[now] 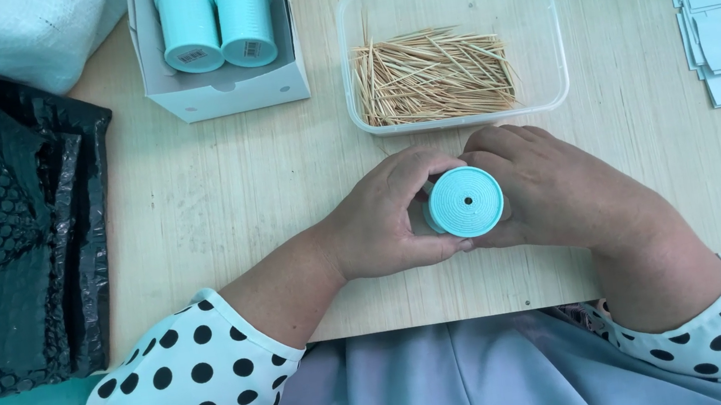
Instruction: The person fills a small blue container with toothpicks, secures the lid, places the container into a white box, and then wraps the box in a sheet of black bubble wrap.
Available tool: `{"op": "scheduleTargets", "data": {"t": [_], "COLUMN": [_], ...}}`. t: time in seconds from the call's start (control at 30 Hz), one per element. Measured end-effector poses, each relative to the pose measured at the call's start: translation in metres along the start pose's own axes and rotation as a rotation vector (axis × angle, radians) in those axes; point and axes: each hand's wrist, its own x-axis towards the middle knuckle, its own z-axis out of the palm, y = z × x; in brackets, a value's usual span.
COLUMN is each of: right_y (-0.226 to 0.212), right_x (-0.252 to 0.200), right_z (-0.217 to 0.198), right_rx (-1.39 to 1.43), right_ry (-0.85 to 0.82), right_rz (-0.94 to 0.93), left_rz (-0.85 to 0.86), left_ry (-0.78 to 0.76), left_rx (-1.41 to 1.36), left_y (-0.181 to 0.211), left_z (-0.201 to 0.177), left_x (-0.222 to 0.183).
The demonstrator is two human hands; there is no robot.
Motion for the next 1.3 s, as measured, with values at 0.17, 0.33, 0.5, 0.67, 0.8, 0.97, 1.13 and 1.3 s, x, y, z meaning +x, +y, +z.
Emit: {"op": "scheduleTargets", "data": {"t": [0.17,0.33,0.5,0.67,0.8,0.97,1.13,1.3], "right_y": [0.0023,0.0039,0.0052,0.0055,0.0068,0.004,0.0018,0.0047], "right_x": [-0.001,-0.0016,-0.0024,-0.0027,-0.0039,-0.0043,-0.0016,-0.0012], "right_z": [0.0007,0.0014,0.0019,-0.0004,0.0019,-0.0016,-0.0051,-0.0045], "right_rx": [0.014,0.016,-0.004,-0.004,-0.011,0.0,0.034,0.06], "right_ry": [-0.031,-0.021,-0.046,-0.061,-0.077,-0.075,-0.08,-0.084], "right_rz": [0.031,0.009,0.018,0.031,0.045,0.004,0.0,0.003], "left_rz": [-0.012,-0.061,-0.036,-0.031,0.0,-0.025,-0.005,-0.011], "left_ry": [0.003,0.006,0.005,0.008,0.007,-0.01,0.005,0.007], "left_rx": [-0.019,-0.03,-0.029,-0.027,-0.042,-0.039,-0.039,-0.019], "left_y": [-0.0016,0.0023,-0.0005,-0.0002,-0.0023,0.0007,-0.0011,0.0009], "left_z": [0.0009,-0.0003,0.0,0.0007,0.0019,0.0011,0.0023,0.0016], "left_x": [-0.001,-0.0001,-0.0011,0.0,-0.0004,0.0006,-0.0011,-0.001]}}
